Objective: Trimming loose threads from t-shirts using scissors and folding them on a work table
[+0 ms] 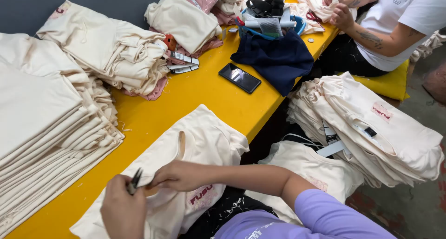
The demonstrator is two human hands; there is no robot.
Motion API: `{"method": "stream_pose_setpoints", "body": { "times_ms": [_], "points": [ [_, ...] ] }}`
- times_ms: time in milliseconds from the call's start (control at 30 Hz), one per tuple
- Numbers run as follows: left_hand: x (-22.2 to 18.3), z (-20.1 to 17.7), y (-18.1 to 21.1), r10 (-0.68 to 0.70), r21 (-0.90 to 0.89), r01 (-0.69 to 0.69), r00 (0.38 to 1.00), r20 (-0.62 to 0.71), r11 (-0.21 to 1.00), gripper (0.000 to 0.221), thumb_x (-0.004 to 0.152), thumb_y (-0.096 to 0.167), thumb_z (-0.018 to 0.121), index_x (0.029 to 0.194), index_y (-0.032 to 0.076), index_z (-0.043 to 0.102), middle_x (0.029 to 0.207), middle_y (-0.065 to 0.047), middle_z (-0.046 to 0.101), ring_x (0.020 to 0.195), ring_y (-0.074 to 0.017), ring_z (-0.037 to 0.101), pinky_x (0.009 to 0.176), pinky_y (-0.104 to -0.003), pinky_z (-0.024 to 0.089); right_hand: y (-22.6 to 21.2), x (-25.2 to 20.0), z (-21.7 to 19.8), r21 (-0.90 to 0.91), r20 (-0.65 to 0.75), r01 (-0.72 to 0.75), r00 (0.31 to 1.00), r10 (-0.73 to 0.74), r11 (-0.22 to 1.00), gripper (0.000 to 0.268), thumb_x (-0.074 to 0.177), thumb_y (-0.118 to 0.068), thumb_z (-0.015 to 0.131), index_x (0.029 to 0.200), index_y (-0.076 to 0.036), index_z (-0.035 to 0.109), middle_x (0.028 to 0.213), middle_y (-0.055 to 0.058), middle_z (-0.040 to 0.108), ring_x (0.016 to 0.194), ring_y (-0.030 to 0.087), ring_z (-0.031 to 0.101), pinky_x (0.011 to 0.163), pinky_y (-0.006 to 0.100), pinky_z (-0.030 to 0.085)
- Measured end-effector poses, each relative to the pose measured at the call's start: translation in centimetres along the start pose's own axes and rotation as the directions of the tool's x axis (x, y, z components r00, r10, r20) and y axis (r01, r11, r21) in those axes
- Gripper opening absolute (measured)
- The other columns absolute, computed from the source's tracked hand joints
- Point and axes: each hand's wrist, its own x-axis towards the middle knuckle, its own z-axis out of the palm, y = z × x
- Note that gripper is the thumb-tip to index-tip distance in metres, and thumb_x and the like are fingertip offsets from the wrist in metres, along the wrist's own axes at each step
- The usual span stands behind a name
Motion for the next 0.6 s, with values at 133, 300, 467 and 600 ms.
{"method": "stream_pose_setpoints", "body": {
  "times_ms": [133, 300, 467, 600],
  "points": [
    [-1.8, 0.0, 2.3, -0.028, 0.070, 0.029, 1.000, -0.004, 0.997, 0.020, 0.078, 0.019, 0.072, 0.093, 0.014, 0.060, 0.100, -0.008, 0.061, 0.093, -0.0376, 0.063, 0.073, -0.054, 0.049, 7.7, 2.4, 7.4, 0.440, -0.101, -0.069, 0.987, 0.125, 0.896, 0.017, 0.104, -0.002, 0.057, 0.115, -0.004, 0.069, 0.114, 0.006, 0.071, 0.108, 0.017, 0.065, 0.099, 0.032, 0.054],
    [-3.7, 0.9, 0.9, -0.046, 0.167, 0.048, 0.999, -0.015, 0.985, 0.016, 0.087, 0.028, 0.069, 0.100, 0.021, 0.063, 0.103, -0.001, 0.060, 0.091, -0.0319, 0.065, 0.063, -0.051, 0.052, 7.4, 2.6, 9.7, 0.696, -0.272, -0.061, 0.900, 0.341, 0.716, 0.019, 0.092, 0.004, 0.054, 0.087, -0.013, 0.061, 0.086, -0.007, 0.063, 0.081, 0.003, 0.055, 0.069, 0.020, 0.043],
    [-5.1, 2.2, 1.7, 0.088, 0.032, -0.084, 0.988, -0.126, 0.996, 0.030, 0.079, 0.014, 0.064, 0.108, 0.017, 0.064, 0.110, -0.005, 0.061, 0.099, -0.0307, 0.065, 0.075, -0.043, 0.051, 6.7, 2.2, 8.2, 0.777, -0.301, 0.000, 0.878, 0.372, 0.630, 0.014, 0.093, -0.001, 0.054, 0.093, -0.012, 0.063, 0.092, -0.005, 0.065, 0.086, 0.007, 0.058, 0.074, 0.024, 0.045],
    [-7.0, 4.3, 3.1, 0.269, 0.011, -0.274, 0.935, -0.229, 0.962, 0.041, 0.070, 0.005, 0.059, 0.110, 0.014, 0.066, 0.111, -0.004, 0.064, 0.098, -0.0273, 0.067, 0.079, -0.039, 0.054, 6.4, 1.0, 6.0, 0.828, -0.323, 0.045, 0.853, 0.410, 0.559, 0.012, 0.094, -0.005, 0.055, 0.097, -0.012, 0.064, 0.096, -0.002, 0.067, 0.091, 0.011, 0.061, 0.079, 0.028, 0.046]
  ]
}}
